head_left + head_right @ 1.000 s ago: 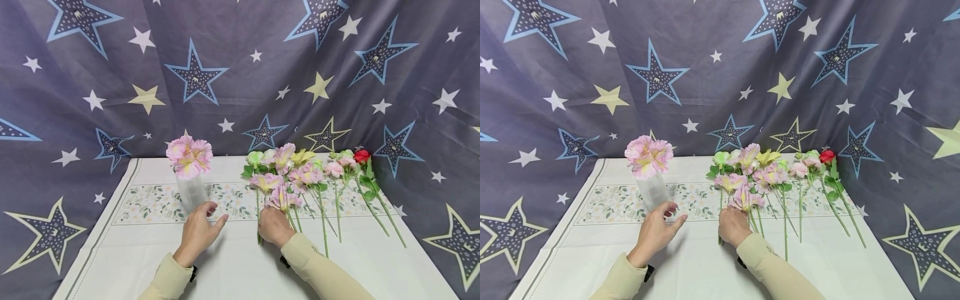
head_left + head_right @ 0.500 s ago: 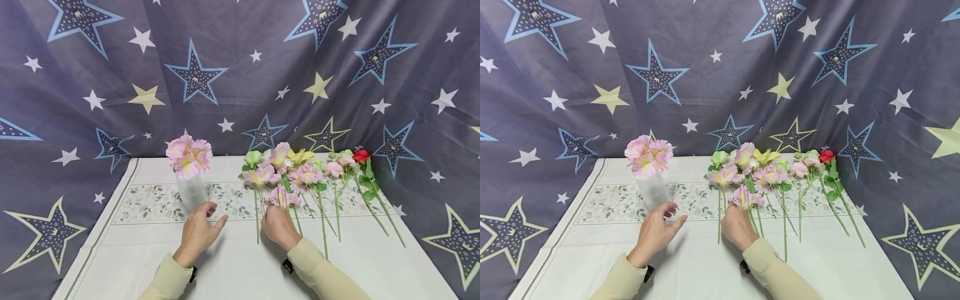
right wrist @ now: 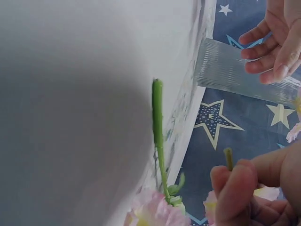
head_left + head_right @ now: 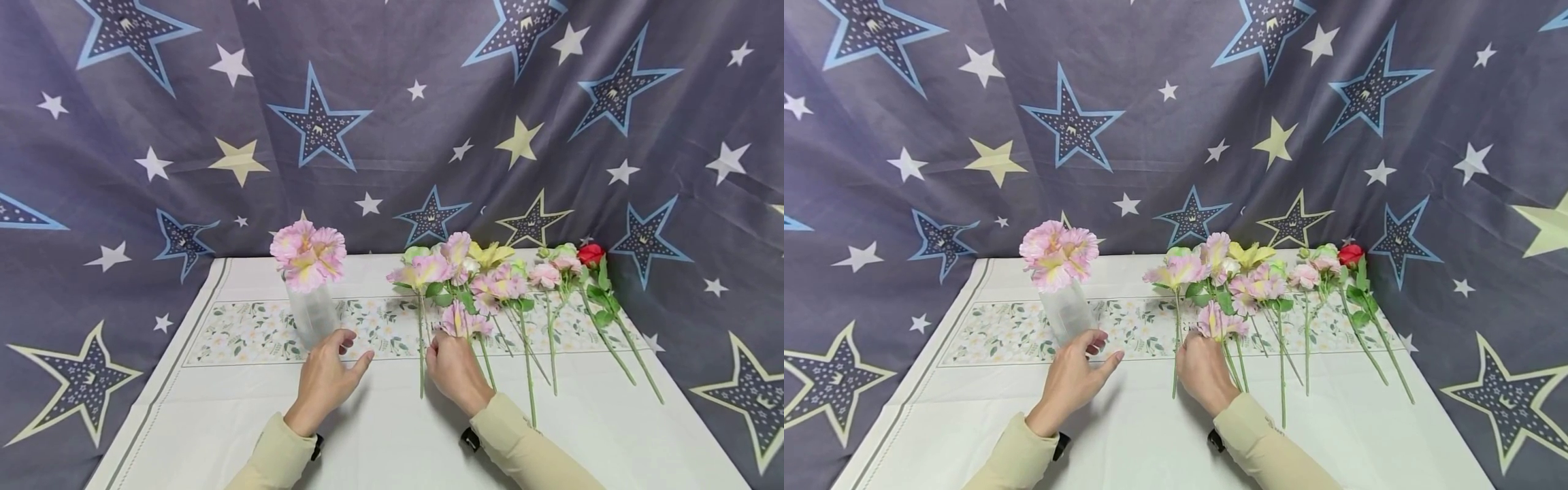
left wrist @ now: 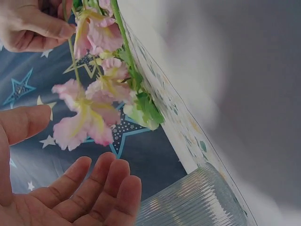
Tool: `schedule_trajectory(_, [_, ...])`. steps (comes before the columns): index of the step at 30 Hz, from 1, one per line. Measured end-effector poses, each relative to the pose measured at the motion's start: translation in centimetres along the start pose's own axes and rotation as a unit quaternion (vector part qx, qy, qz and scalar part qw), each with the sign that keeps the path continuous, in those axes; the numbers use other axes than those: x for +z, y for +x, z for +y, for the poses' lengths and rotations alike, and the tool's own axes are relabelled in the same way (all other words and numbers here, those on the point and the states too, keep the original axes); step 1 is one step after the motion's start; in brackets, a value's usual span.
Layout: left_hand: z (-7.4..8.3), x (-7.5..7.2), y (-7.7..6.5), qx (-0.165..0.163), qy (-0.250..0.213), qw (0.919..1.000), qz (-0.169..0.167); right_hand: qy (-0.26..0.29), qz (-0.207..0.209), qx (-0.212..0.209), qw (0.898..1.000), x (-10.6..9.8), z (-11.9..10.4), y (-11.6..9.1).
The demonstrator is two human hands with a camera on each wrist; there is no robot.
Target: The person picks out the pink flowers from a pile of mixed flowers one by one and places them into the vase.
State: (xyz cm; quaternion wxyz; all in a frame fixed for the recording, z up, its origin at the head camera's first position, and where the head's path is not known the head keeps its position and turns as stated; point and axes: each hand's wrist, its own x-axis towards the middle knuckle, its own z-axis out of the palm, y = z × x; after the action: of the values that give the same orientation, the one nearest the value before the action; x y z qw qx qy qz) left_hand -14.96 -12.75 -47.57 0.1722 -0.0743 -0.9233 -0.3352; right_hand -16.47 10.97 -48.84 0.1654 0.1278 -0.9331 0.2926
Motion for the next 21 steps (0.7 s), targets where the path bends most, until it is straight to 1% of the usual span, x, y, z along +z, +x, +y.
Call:
schedule_trajectory(6, [0.1,0.2,0.1,-0.001,0.001,1.0000,0.002,0.022,0.024,-0.006,0.999,-0.3,-0.4,0.1])
schedule_trajectory(10, [0.0,0.4,0.1,0.001,0.000,1.0000,0.005,0.038,0.027,-0.005,0.999,-0.4,-0.9,0.0])
schedule_trajectory(15, [0.0,0.7,0.0,0.003,-0.008,0.9999,0.006,0.049,0.035,-0.012,0.998,-0.5,-1.5,-0.1])
schedule_trajectory(21, [0.2,0.9,0.0,-0.003,-0.027,0.9996,0.000,0.057,0.064,-0.029,0.996,-0.2,-2.1,-0.3])
